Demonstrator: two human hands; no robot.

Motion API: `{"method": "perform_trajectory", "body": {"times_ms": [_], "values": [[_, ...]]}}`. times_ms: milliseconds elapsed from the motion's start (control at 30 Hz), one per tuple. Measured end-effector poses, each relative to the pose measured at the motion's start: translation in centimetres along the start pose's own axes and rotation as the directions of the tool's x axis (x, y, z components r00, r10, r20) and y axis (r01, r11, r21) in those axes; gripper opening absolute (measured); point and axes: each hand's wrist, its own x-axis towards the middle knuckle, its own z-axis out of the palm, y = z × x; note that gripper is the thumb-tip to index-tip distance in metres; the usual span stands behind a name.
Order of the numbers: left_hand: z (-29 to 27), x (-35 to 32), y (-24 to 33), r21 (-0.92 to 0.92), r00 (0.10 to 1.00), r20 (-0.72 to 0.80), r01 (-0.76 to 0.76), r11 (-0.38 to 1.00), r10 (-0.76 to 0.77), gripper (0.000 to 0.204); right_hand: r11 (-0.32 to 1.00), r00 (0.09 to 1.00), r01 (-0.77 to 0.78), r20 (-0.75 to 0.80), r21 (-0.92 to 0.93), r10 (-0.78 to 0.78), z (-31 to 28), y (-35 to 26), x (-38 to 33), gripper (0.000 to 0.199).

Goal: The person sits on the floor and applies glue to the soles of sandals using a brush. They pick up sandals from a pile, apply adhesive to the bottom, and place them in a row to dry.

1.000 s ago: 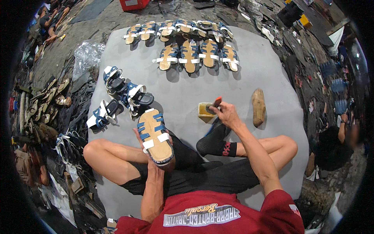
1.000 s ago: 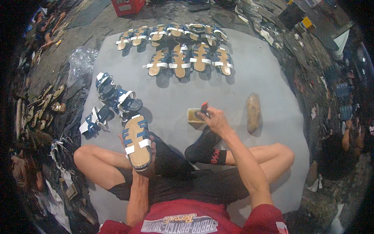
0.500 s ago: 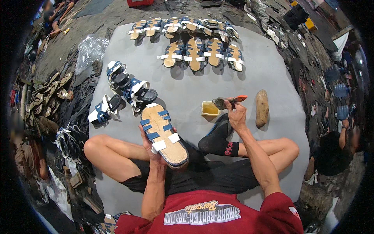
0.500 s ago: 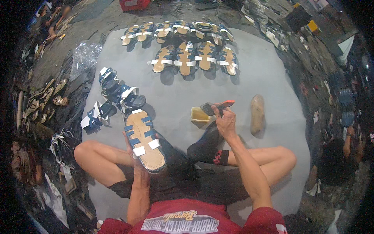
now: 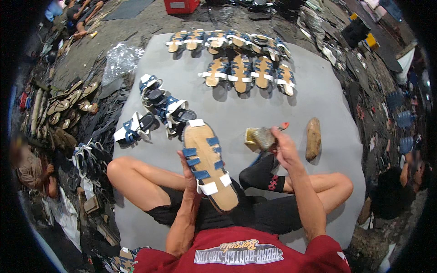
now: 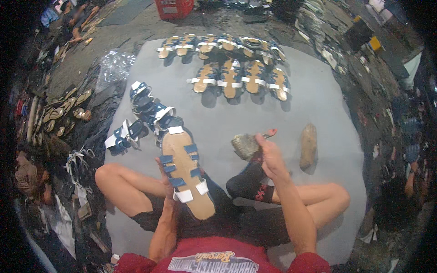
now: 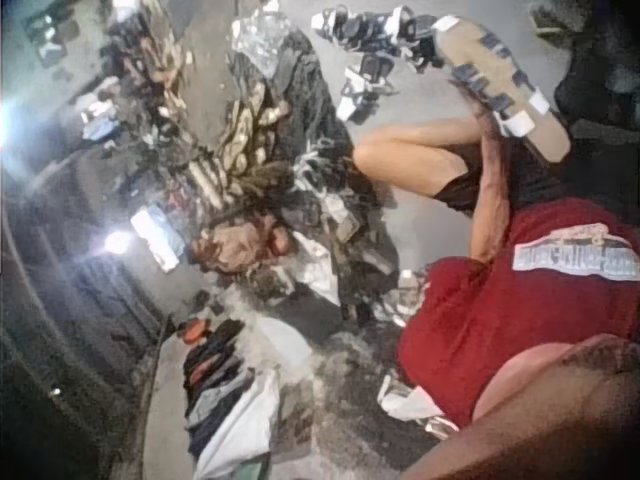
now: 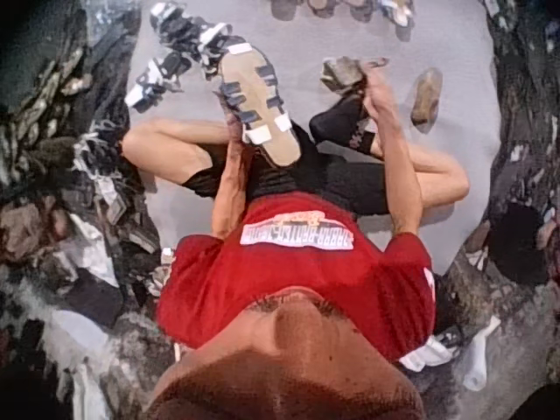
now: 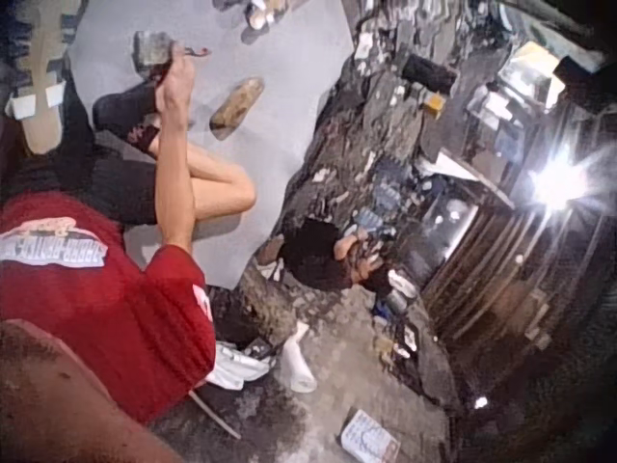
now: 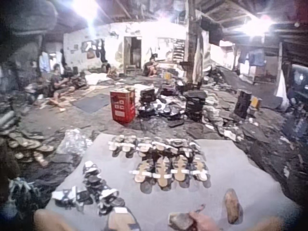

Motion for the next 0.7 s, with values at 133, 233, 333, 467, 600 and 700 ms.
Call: {"method": "perform_trajectory", "body": {"times_ms": [133,233,333,467,600,700], "values": [[1.0,-1.4,-0.4,0.172,0.995,0.06,0.069,0.983,-0.081,0.104,0.961,0.956,0.108,0.237,0.256,-0.171,5.2,-7.0,-6.7,0.037],[1.3,-2.3,-0.6,0.309,0.989,0.128,0.037,0.95,-0.08,0.1,0.808,0.85,0.527,0.162,-0.264,-0.502,9.0,-7.3,-10.1,0.033],[3.5,-2.5,-0.7,0.373,0.983,0.177,-0.108,0.921,0.043,0.105,0.351,0.583,0.753,0.316,-0.557,-0.749,9.8,-6.5,-11.5,0.026],[4.6,-2.5,0.1,0.498,0.951,0.293,-0.237,0.834,0.095,0.108,0.298,0.448,0.827,0.239,-0.477,-0.861,10.8,-5.9,-11.1,0.021],[3.1,-2.3,0.4,0.462,0.954,0.269,-0.248,0.851,0.132,0.108,0.296,0.529,0.783,0.334,-0.548,-0.78,10.5,-6.3,-12.5,0.027],[2.3,-2.3,0.5,0.437,0.957,0.265,-0.226,0.87,0.116,0.109,0.427,0.614,0.747,0.285,-0.509,-0.736,10.0,-7.1,-13.0,0.022]]}}
